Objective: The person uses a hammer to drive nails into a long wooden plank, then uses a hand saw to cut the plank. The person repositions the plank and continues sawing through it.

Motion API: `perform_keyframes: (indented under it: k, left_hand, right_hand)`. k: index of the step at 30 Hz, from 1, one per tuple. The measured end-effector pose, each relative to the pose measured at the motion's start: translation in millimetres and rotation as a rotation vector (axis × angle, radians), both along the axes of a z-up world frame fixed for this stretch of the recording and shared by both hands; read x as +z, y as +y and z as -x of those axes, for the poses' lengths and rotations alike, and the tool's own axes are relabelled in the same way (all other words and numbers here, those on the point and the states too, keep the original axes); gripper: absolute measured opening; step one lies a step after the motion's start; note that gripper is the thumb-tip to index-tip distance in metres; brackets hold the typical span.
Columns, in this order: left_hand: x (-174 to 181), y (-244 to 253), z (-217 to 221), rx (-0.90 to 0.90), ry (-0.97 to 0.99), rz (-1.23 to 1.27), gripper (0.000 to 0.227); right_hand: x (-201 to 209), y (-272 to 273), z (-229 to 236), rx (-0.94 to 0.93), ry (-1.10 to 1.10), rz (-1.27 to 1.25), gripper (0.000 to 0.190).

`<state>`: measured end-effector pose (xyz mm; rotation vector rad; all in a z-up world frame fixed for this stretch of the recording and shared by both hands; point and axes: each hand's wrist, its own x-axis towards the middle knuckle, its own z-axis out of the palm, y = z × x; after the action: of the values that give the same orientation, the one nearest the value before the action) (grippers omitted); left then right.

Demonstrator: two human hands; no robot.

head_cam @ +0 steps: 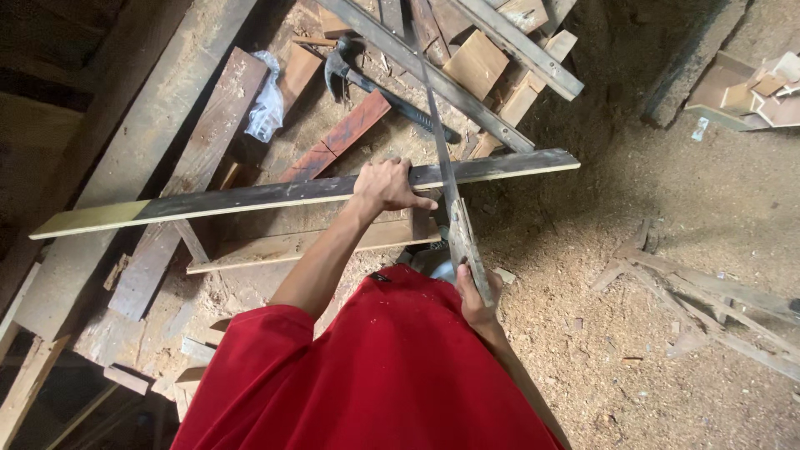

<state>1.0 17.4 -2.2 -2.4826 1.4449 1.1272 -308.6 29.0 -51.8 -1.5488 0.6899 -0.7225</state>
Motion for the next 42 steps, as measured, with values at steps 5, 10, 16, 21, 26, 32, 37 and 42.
perform_keyframes:
  k: [5,10,16,21,26,32,37,42]
  left_hand:
    - [-2.0,-2.5,0.5,0.017,0.008,0.006,0.113]
    - [-1.4,-6.4,-4.8,-0.006,0.011,0.0,0.113]
    - [-9.9,-1.8,-2.3,-0.003,0.001,0.002,0.111]
    - [-23.4,-1.2,-0.6,-0.044,-0.013,-0.041,0.112]
    - [-29.2,-4.2,-2.2,-0.064,-0.024,-0.005,0.109]
    - [-24.5,-4.0,-3.3,-0.049,-0.026,0.014,0.107]
    - [-20.7,-5.1,-3.0,-0.042,-0.011,-0.008,0.107]
    - [-26.3,-8.9,-4.6,-0.052,-0.011,-0.03,0.107]
  right_hand:
    - [-21.1,10.5,23.5,-0.02,-0.031,0.359,0.025]
    - [-22.4,16.7,24.2,0.001,0.002,0.368,0.016]
    - [-17.2,26.9,33.8,-0.001,0.07,0.557,0.008]
    - [-6.1,20.8,38.6,-0.081,-0.081,1.026,0.005]
    - [2.4,31.2,45.9,-0.028,0.035,0.1,0.022]
    - [-2.9,46.3,53.5,-0.052,-0.074,-0.155,0.028]
    - [18.4,28.1,47.5,0.017,-0.082,0.848,0.034]
    - [30.9,18.5,41.4,0.0,-0.013,0.955,0.038]
